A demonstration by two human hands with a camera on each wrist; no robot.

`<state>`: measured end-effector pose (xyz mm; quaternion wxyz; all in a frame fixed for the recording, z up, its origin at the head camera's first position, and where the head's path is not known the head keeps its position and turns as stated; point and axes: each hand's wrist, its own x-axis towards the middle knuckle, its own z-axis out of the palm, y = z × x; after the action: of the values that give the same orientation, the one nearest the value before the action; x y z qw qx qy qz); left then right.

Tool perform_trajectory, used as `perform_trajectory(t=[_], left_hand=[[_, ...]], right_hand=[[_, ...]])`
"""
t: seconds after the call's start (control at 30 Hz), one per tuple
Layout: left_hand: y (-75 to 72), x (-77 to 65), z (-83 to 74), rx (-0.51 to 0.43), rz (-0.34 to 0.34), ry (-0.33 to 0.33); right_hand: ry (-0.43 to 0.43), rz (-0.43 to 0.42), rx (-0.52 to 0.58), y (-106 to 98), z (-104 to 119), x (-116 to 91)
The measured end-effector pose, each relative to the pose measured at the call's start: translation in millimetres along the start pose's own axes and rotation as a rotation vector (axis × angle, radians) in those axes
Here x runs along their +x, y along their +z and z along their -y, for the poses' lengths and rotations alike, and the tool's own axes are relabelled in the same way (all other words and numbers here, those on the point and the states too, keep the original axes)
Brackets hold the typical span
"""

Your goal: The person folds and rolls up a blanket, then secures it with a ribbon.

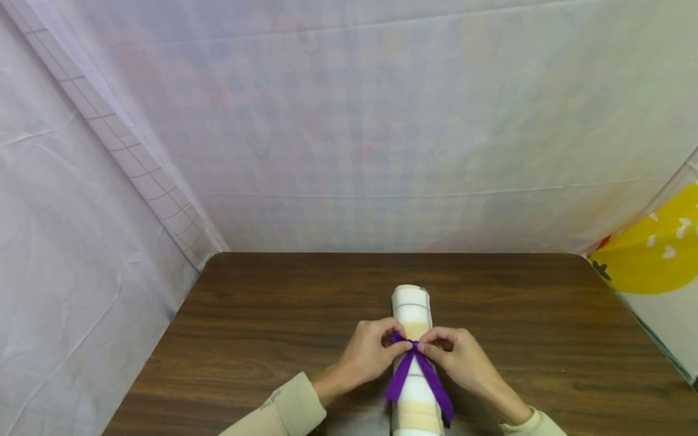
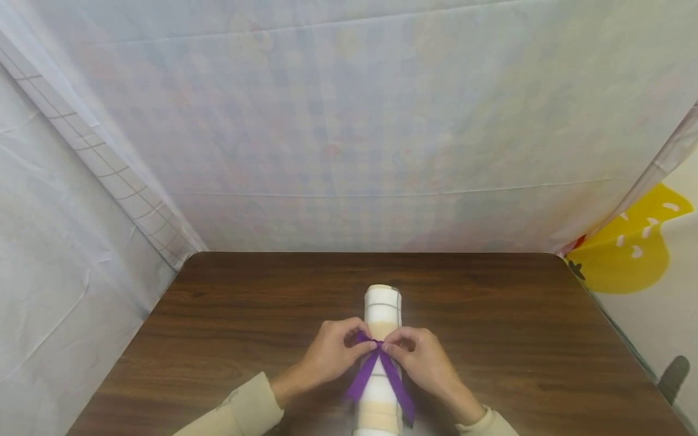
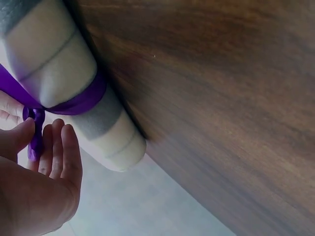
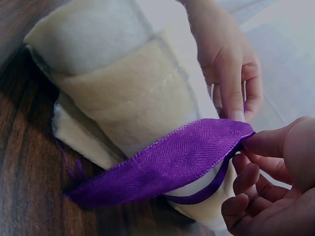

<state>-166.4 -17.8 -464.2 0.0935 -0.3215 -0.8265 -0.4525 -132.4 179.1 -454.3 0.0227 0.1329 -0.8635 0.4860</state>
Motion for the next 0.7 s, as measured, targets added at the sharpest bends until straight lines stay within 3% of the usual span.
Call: perform_trajectory(t=[0.27,0.7], left_hand=[[-5.9,-1.1,-2.5,-0.090,0.019,-0.091],[-6.5,-1.2,-1.6,-0.100,0.035,-0.096]], right_hand=[[0.010,-0.034,-0.033,-1.3,4.8,-0.3],[0.018,-0.094,0.020,-2.3,3.3,1.8]])
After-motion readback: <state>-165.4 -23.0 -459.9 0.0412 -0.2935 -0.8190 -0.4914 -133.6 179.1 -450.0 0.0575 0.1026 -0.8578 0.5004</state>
